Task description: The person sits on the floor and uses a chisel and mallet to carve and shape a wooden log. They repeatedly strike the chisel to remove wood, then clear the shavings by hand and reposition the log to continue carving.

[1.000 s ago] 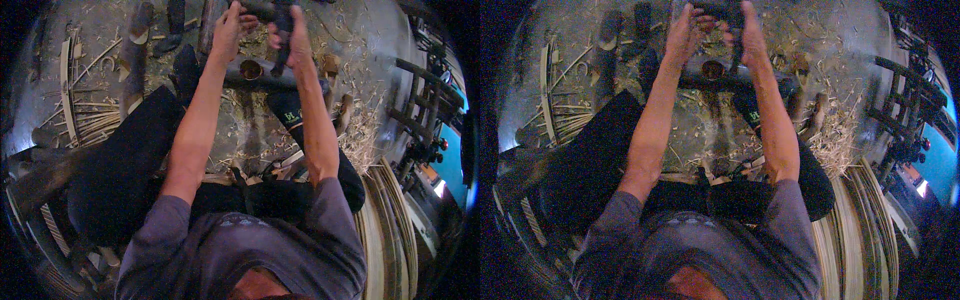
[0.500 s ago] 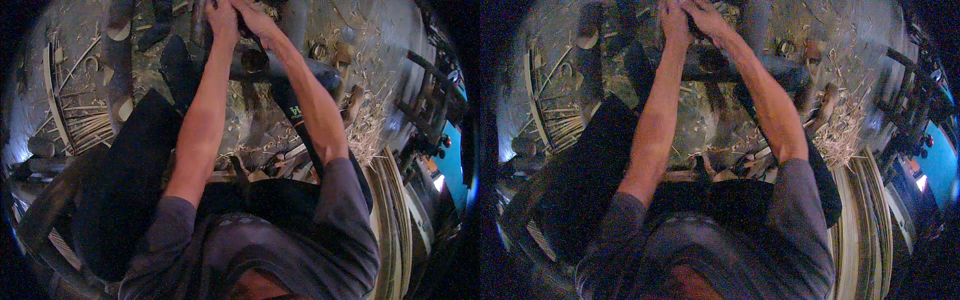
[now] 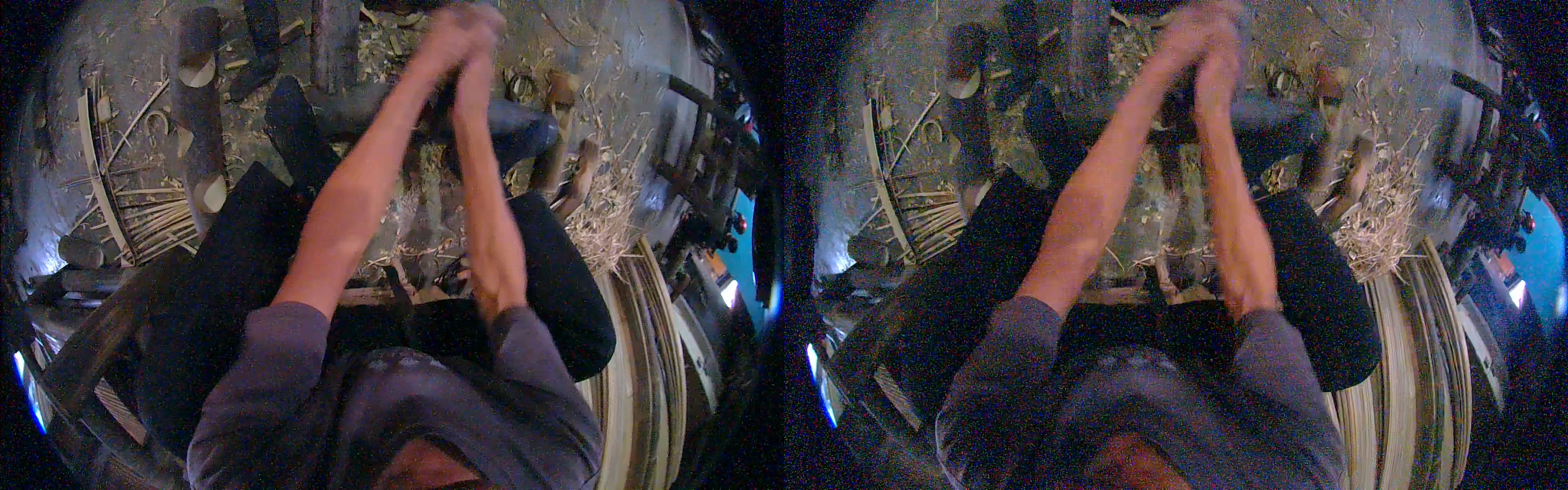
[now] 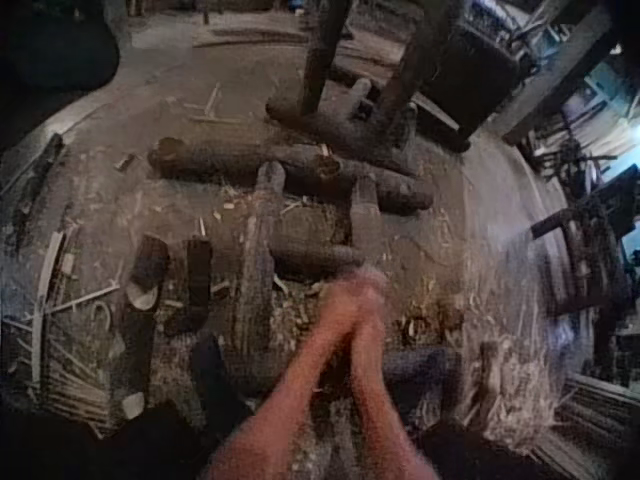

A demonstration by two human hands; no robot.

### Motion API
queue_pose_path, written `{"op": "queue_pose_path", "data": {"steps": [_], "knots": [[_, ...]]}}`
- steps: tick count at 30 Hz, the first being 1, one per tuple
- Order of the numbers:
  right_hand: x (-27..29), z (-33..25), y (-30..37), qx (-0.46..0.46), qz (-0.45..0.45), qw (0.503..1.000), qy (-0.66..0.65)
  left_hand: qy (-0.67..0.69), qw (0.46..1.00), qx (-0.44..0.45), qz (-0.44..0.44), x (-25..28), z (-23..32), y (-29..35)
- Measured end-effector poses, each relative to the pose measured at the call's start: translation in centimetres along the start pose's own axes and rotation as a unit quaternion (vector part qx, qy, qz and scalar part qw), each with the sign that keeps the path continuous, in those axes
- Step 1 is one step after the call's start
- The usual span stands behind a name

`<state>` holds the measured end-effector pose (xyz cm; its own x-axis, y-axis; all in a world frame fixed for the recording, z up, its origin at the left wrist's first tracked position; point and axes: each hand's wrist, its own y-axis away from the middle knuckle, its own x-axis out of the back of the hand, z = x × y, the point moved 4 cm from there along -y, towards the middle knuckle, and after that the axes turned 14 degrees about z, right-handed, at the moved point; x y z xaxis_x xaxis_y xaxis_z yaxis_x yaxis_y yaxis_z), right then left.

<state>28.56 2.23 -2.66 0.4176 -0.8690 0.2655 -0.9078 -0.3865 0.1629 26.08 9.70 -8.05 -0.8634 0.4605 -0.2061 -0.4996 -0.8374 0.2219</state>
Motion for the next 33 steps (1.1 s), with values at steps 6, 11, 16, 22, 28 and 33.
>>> {"op": "queue_pose_path", "data": {"steps": [6,11,16,22,28,33], "knots": [[-5.6,-2.0,-1.3,-0.018,-0.277,0.957,0.087,0.109,0.951,-0.023,0.289,5.1,8.8,1.2],[-1.5,-4.8,0.5,-0.010,-0.084,0.995,-0.045,0.111,0.992,0.015,0.065,1.1,6.6,-0.2],[3.0,-3.0,2.5,0.005,0.138,0.989,-0.045,0.049,0.988,-0.053,-0.138,-4.7,5.7,1.6],[5.0,1.0,4.6,-0.096,0.306,0.913,-0.252,-0.230,0.882,-0.050,-0.409,-8.7,3.5,5.9],[-2.3,-2.0,0.9,0.049,0.240,0.962,-0.117,0.073,0.955,0.198,-0.207,-0.6,8.6,-1.3],[-5.8,-2.7,2.5,-0.059,-0.033,0.998,0.011,-0.022,0.998,-0.039,-0.039,7.0,6.2,-3.2]]}}
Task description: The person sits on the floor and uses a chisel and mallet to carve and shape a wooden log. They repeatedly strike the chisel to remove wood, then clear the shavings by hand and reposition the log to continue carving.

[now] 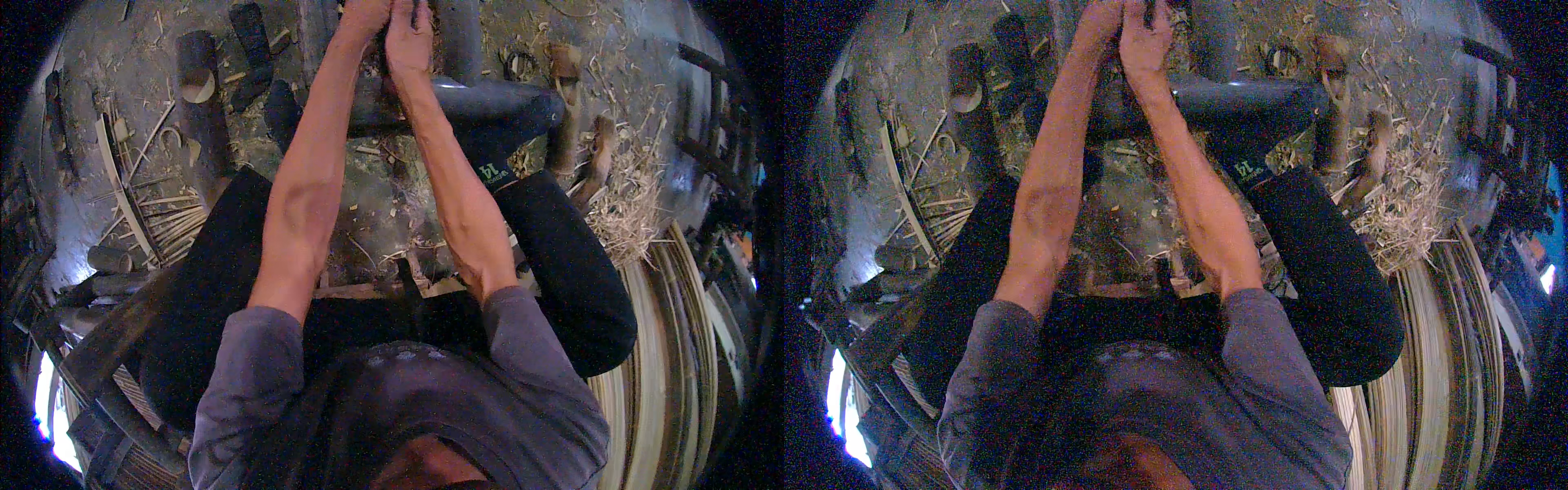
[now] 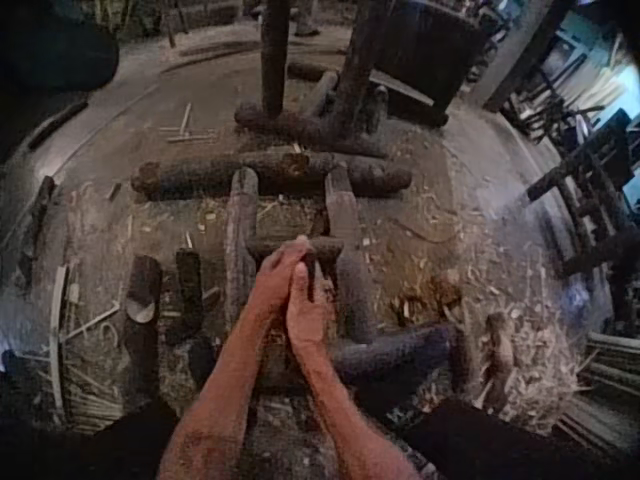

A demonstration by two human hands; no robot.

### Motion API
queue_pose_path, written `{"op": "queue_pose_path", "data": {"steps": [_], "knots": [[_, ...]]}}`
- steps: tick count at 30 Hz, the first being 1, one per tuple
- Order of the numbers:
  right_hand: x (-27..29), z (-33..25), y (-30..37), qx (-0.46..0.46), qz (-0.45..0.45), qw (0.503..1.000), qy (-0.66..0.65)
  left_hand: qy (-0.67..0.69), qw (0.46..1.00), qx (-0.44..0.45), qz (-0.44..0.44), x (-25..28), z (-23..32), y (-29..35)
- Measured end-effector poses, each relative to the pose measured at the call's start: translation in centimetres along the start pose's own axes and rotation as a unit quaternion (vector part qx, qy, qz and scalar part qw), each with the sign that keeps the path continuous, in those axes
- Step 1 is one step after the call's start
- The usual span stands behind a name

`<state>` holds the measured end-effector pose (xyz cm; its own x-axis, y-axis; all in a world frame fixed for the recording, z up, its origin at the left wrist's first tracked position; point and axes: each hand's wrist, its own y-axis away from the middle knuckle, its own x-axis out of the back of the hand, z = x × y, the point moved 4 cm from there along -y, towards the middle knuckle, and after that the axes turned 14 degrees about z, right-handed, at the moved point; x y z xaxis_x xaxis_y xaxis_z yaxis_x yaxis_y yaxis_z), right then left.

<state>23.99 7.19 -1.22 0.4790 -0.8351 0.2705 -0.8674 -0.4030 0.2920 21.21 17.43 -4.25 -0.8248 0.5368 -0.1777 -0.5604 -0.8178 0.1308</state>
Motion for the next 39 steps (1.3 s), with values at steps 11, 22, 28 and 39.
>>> {"op": "queue_pose_path", "data": {"steps": [11,22,28,39], "knots": [[-2.7,1.7,2.5,0.151,-0.267,0.944,0.121,0.008,0.939,-0.049,0.341,5.5,2.6,8.7],[-1.6,0.5,7.4,0.146,-0.398,0.897,0.126,0.108,0.841,-0.085,0.523,5.9,1.1,16.5],[0.6,-1.7,1.7,0.146,-0.205,0.965,0.074,0.075,0.906,-0.103,0.402,1.2,3.9,9.0],[7.6,1.3,-1.6,0.075,0.030,0.995,-0.052,0.008,0.999,0.034,-0.034,-9.0,2.8,4.0]]}}
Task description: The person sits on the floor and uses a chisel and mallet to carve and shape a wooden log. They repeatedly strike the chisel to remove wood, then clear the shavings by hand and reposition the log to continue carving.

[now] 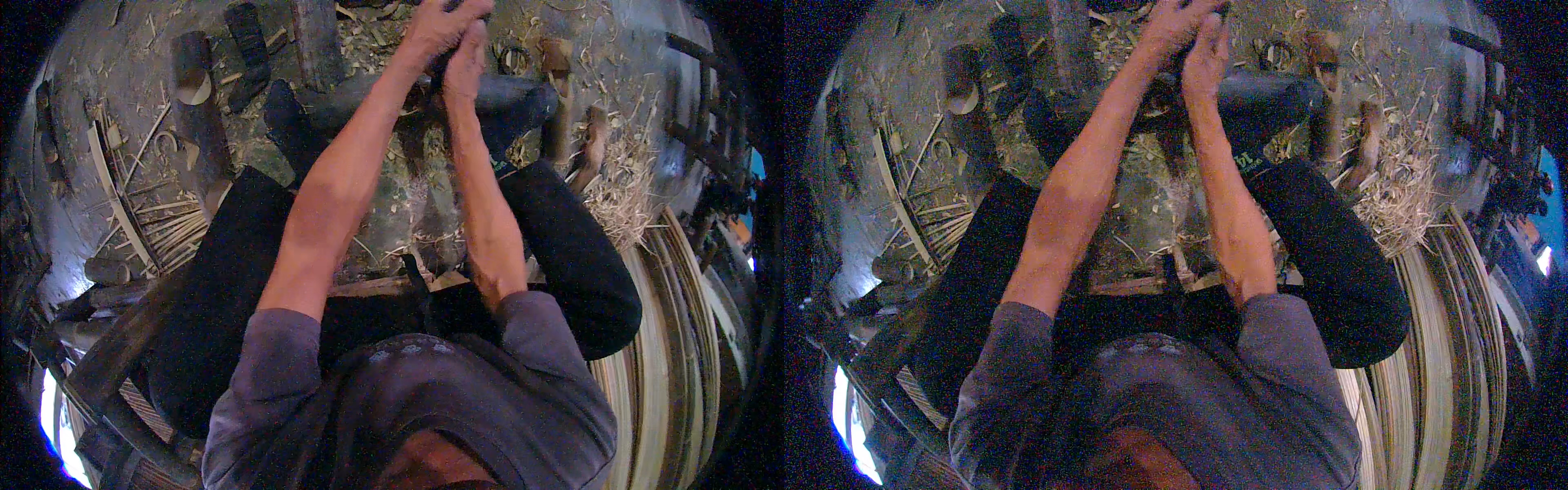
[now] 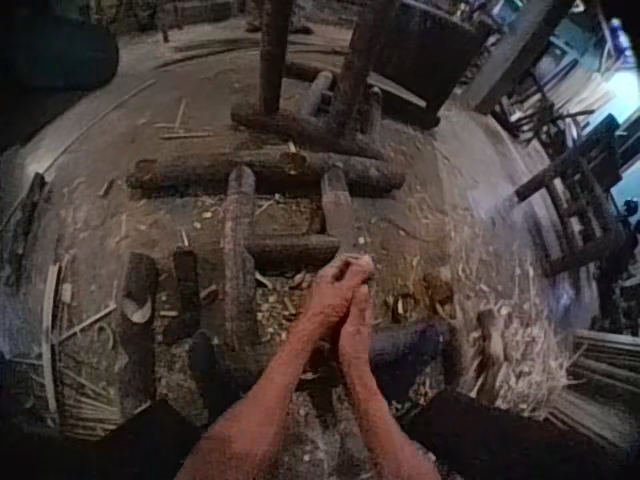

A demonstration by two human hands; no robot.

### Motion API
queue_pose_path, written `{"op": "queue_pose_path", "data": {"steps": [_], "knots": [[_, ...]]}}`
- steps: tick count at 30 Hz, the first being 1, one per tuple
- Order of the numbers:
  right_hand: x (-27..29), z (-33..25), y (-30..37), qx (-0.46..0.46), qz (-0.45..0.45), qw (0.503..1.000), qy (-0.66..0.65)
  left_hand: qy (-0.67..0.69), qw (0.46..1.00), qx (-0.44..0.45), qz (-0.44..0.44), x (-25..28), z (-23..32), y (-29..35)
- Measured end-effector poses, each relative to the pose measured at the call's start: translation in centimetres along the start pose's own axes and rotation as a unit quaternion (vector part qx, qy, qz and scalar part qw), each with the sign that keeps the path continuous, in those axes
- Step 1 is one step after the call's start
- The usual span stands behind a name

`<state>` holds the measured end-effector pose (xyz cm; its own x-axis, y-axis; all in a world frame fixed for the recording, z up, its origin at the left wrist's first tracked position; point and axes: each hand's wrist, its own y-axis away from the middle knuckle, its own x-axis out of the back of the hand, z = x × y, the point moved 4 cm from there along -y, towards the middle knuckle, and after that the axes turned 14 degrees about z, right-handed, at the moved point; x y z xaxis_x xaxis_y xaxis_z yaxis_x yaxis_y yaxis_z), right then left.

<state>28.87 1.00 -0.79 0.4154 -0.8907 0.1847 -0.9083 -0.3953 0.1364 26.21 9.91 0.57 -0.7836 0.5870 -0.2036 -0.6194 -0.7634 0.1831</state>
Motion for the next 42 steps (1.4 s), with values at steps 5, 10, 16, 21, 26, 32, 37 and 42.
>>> {"op": "queue_pose_path", "data": {"steps": [5,10,16,21,26,32,37,42], "knots": [[3.0,2.0,4.3,-0.037,0.164,0.978,-0.123,-0.122,0.973,-0.077,-0.179,-4.6,-2.5,2.3],[4.2,2.8,6.4,-0.047,0.280,0.939,-0.194,-0.192,0.943,-0.119,-0.245,-7.4,-4.3,4.3],[-3.0,3.8,-0.2,-0.074,0.087,0.972,-0.204,-0.023,0.983,0.060,-0.173,0.0,-2.7,-3.2],[-6.9,-0.2,0.5,-0.188,-0.181,0.965,-0.007,-0.084,0.946,0.145,0.277,7.1,1.3,1.6],[-9.6,-0.1,4.0,-0.154,-0.340,0.924,-0.090,-0.124,0.870,-0.084,0.470,10.6,0.9,5.9],[-11.2,0.2,7.6,-0.044,-0.556,0.827,0.068,0.045,0.769,-0.022,0.637,13.8,-3.3,12.5],[-9.7,1.3,4.4,-0.112,-0.341,0.932,0.046,0.099,0.872,-0.054,0.476,12.4,-2.8,6.5],[-6.8,-1.6,1.3,-0.146,-0.182,0.966,0.115,0.228,0.940,0.159,0.198,8.5,-5.3,0.0]]}}
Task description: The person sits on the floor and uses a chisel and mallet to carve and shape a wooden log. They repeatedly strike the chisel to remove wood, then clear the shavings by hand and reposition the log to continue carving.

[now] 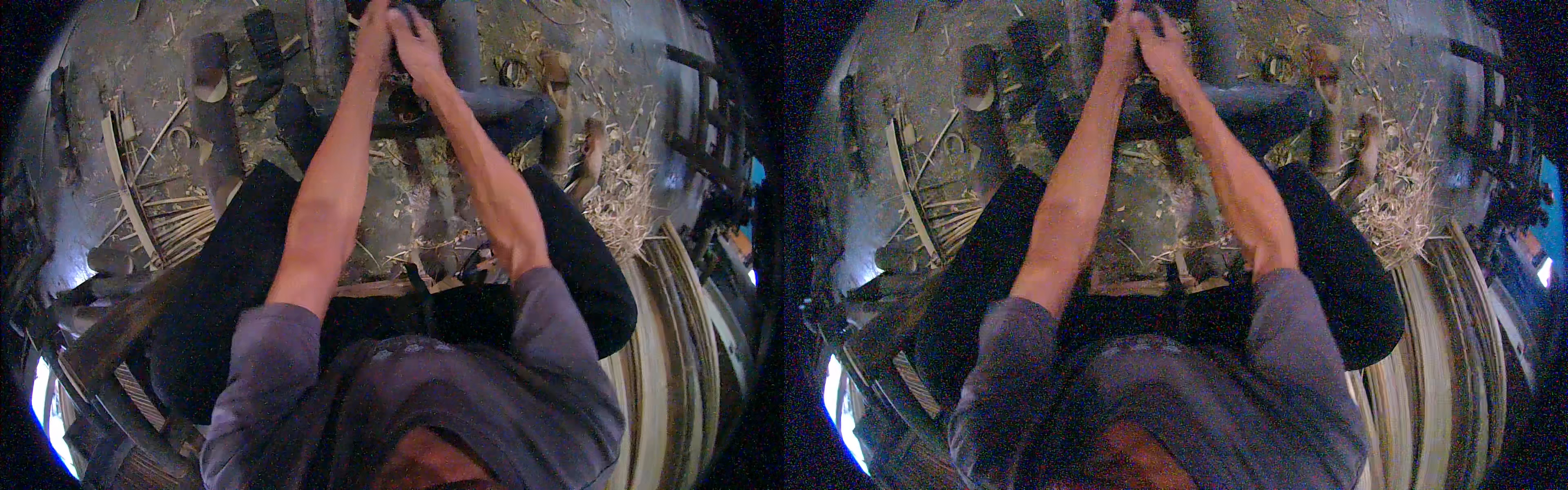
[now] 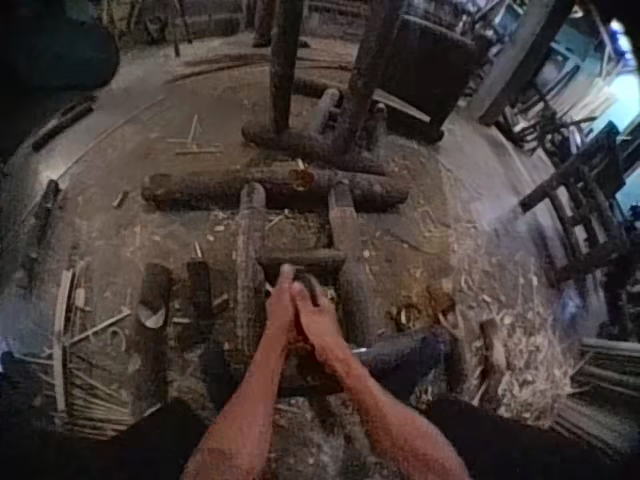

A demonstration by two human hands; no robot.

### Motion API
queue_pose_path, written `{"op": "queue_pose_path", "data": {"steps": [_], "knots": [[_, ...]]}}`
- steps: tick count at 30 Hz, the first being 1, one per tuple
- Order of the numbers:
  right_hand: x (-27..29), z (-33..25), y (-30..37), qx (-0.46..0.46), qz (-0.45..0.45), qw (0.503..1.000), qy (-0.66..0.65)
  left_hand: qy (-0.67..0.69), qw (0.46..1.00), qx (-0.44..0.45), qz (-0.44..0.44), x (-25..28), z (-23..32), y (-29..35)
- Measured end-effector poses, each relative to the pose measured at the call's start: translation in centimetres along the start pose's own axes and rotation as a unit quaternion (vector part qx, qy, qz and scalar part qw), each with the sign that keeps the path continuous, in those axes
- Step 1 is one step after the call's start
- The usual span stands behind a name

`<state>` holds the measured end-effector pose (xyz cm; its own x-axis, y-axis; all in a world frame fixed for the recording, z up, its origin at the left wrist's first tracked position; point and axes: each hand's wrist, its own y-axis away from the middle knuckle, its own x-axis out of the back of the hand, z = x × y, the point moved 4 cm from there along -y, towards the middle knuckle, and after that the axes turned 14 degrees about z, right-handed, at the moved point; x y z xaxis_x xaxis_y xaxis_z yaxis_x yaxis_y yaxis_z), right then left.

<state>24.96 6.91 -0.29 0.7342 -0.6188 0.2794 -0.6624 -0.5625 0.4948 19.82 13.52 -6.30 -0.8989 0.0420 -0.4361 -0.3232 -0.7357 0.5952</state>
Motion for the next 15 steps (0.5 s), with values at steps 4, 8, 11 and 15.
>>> {"op": "queue_pose_path", "data": {"steps": [4,8,11,15], "knots": [[3.6,2.6,0.0,0.096,0.253,0.952,-0.143,-0.170,0.931,-0.206,-0.248,-6.1,-2.9,-1.6],[5.5,4.9,4.5,0.109,0.422,0.867,-0.240,-0.219,0.823,-0.224,-0.473,-9.5,-7.5,3.2],[6.4,7.7,6.5,-0.040,0.523,0.839,-0.147,-0.381,0.788,-0.042,-0.482,-9.8,-9.5,6.0],[5.5,7.6,-0.8,0.157,0.364,0.913,-0.101,-0.402,0.871,-0.107,-0.263,-8.7,-1.9,3.8]]}}
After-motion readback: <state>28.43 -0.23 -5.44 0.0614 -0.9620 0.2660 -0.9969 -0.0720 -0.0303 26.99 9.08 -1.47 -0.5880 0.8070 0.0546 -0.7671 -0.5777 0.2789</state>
